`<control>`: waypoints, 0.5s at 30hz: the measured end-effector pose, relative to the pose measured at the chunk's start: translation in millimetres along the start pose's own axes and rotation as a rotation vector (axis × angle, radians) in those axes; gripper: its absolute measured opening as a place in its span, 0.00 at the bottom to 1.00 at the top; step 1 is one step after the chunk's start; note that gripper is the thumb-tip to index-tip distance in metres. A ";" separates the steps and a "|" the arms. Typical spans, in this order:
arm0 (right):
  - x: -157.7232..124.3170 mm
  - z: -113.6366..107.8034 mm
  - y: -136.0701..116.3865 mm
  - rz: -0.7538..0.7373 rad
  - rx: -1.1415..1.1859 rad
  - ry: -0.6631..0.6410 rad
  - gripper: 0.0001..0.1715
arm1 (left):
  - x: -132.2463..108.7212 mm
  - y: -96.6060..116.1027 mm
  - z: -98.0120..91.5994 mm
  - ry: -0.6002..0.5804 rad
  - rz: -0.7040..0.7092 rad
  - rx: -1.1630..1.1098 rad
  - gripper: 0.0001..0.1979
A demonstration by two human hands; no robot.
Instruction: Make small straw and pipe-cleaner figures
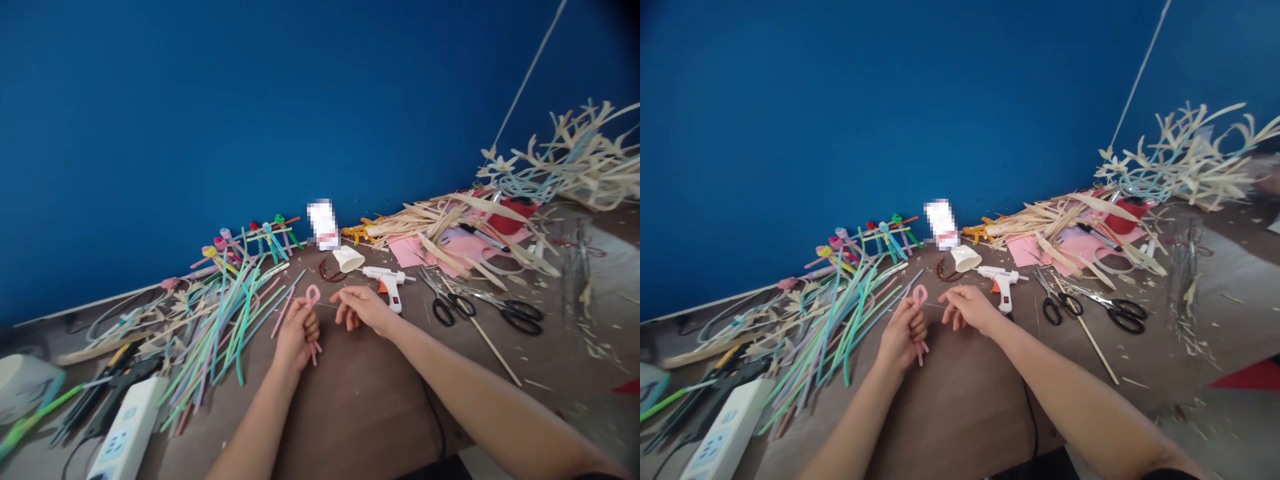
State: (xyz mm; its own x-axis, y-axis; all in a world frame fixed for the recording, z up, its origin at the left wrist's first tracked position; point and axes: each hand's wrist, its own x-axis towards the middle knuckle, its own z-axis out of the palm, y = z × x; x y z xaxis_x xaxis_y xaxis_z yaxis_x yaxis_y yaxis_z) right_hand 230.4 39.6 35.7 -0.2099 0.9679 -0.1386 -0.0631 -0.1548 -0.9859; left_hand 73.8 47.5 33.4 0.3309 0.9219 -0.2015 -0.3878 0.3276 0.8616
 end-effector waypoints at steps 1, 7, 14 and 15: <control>1.3 -2.2 -0.1 0.008 0.053 0.014 0.14 | 0.3 1.6 -0.9 -0.010 -0.018 -0.031 0.11; 7.5 -12.7 3.3 0.029 0.251 0.002 0.14 | 0.6 3.9 -4.0 -0.068 -0.069 -0.150 0.10; 2.7 -10.0 1.1 0.046 0.159 -0.082 0.13 | -0.7 -1.6 -2.0 -0.068 -0.061 -0.077 0.10; 1.4 -8.2 0.1 0.046 0.114 -0.089 0.12 | -1.2 -2.4 -1.3 -0.072 -0.063 -0.055 0.09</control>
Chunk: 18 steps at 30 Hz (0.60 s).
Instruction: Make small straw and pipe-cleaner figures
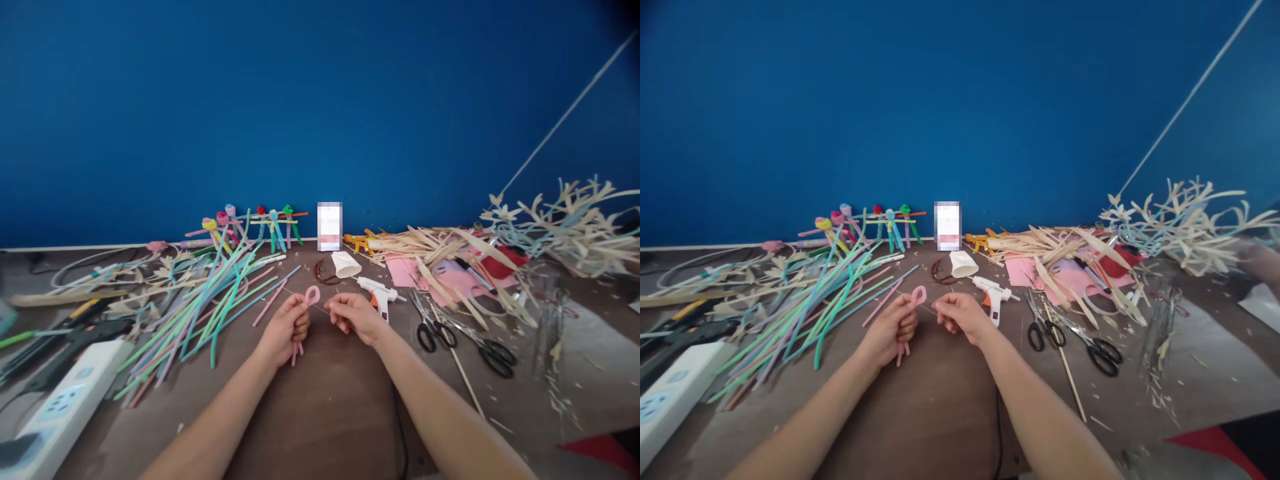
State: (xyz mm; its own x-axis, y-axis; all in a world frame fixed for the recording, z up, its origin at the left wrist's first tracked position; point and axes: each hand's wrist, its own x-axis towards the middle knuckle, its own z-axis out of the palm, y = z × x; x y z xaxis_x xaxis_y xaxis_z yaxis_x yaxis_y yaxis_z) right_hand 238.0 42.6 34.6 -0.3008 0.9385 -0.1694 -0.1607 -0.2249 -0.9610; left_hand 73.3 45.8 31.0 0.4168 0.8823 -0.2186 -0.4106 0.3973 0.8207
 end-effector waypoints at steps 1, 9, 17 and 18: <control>-1.1 2.1 -0.6 -0.002 -0.046 0.003 0.12 | -0.5 -0.9 0.8 -0.002 -0.003 0.020 0.09; -4.6 13.1 0.6 -0.057 -0.385 0.114 0.09 | -3.5 -5.0 8.5 0.031 0.056 0.119 0.09; -8.9 17.0 5.6 -0.228 -0.695 0.181 0.09 | -3.0 -8.1 12.1 0.114 0.157 0.251 0.10; -9.8 17.9 5.3 -0.246 -0.720 0.189 0.09 | -3.1 -8.3 12.1 0.125 0.168 0.278 0.10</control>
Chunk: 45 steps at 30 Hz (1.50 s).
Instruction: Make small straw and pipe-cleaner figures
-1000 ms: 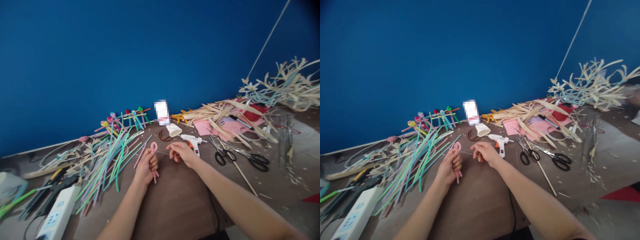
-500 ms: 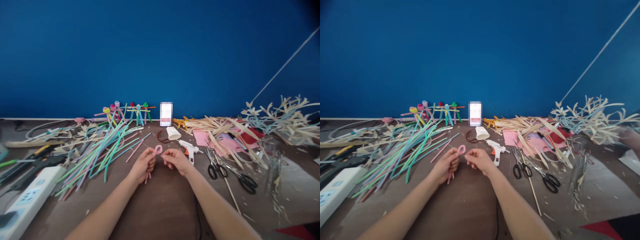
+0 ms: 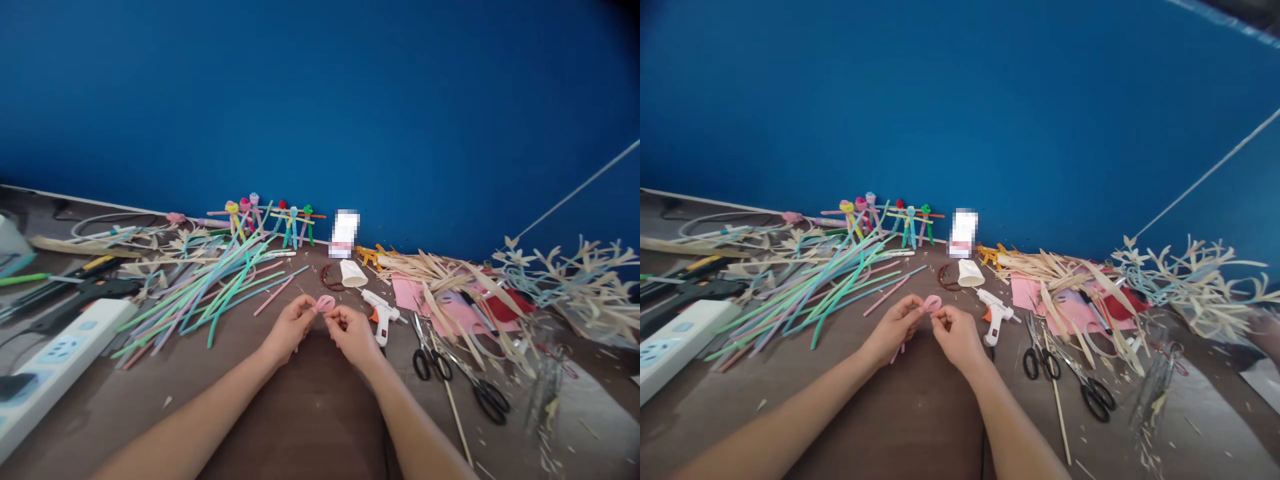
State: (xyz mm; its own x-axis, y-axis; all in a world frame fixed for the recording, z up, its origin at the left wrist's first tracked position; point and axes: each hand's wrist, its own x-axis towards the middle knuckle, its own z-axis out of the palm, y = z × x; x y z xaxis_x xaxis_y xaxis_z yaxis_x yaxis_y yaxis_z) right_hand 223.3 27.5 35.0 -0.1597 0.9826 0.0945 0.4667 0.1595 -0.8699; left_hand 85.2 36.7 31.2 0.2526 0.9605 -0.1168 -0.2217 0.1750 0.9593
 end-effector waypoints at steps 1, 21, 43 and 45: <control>-0.9 0.2 -1.2 -0.013 -0.023 0.007 0.09 | -0.2 0.0 -0.1 0.013 0.017 0.032 0.10; -13.7 -4.1 -28.5 -0.081 -0.468 0.063 0.05 | -1.0 -2.4 -0.4 0.055 0.101 0.151 0.08; -12.3 -4.0 -23.6 -0.103 -0.381 0.057 0.07 | -1.2 5.9 -1.9 -0.071 -0.014 -0.059 0.09; -12.2 -3.9 -23.4 -0.103 -0.376 0.058 0.07 | -1.1 4.4 -2.1 -0.073 0.000 -0.065 0.09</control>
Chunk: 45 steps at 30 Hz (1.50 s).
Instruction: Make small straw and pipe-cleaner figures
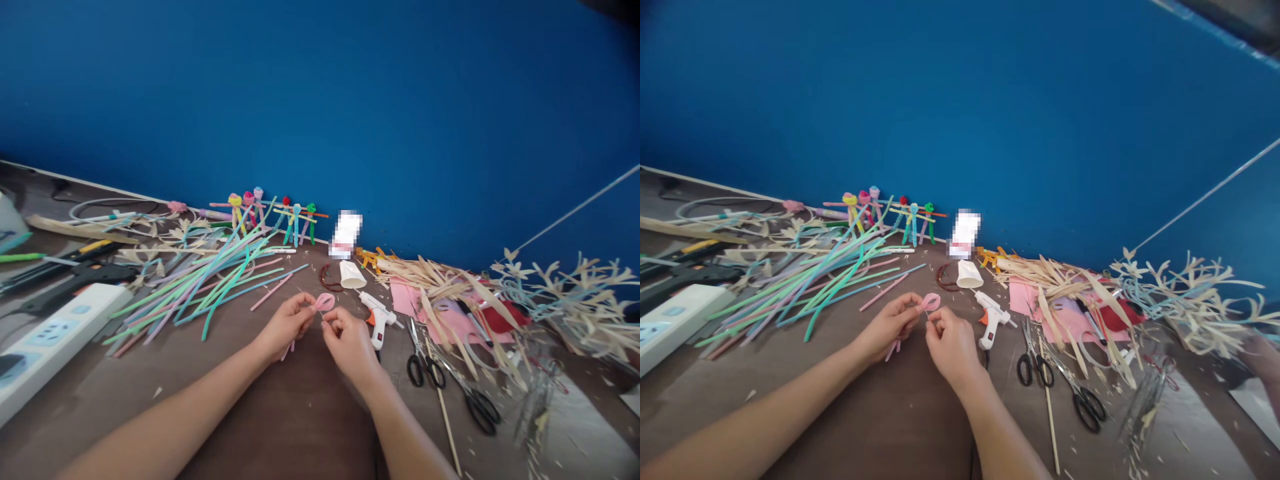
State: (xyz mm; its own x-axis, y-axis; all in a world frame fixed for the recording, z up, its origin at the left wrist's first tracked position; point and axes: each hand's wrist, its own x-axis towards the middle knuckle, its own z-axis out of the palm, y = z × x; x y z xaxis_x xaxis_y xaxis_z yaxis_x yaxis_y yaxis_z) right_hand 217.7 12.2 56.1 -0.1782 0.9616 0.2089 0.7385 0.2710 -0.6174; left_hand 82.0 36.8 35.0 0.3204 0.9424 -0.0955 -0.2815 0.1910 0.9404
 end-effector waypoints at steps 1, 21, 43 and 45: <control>0.0 0.0 -0.2 0.001 0.002 0.000 0.07 | 0.1 -0.9 -0.1 0.015 0.016 0.015 0.09; 9.7 -33.5 -29.0 -0.201 -0.694 -0.270 0.10 | -6.9 3.4 -8.6 -0.018 0.372 0.990 0.07; 43.3 -31.9 7.1 0.074 0.326 -0.574 0.08 | -3.7 4.7 -6.2 0.060 0.411 0.360 0.08; 34.0 -26.1 5.2 0.073 0.323 -0.536 0.08 | -2.2 2.2 -7.2 0.125 0.439 0.416 0.08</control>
State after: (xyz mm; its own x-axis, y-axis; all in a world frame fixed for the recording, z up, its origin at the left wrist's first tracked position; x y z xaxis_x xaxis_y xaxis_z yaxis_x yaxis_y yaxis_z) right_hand 232.5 45.1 79.8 -0.4981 0.8438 -0.1997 0.5423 0.1234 -0.8311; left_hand 74.1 37.1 34.9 0.1395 0.9385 0.3158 0.0212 -0.3216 0.9466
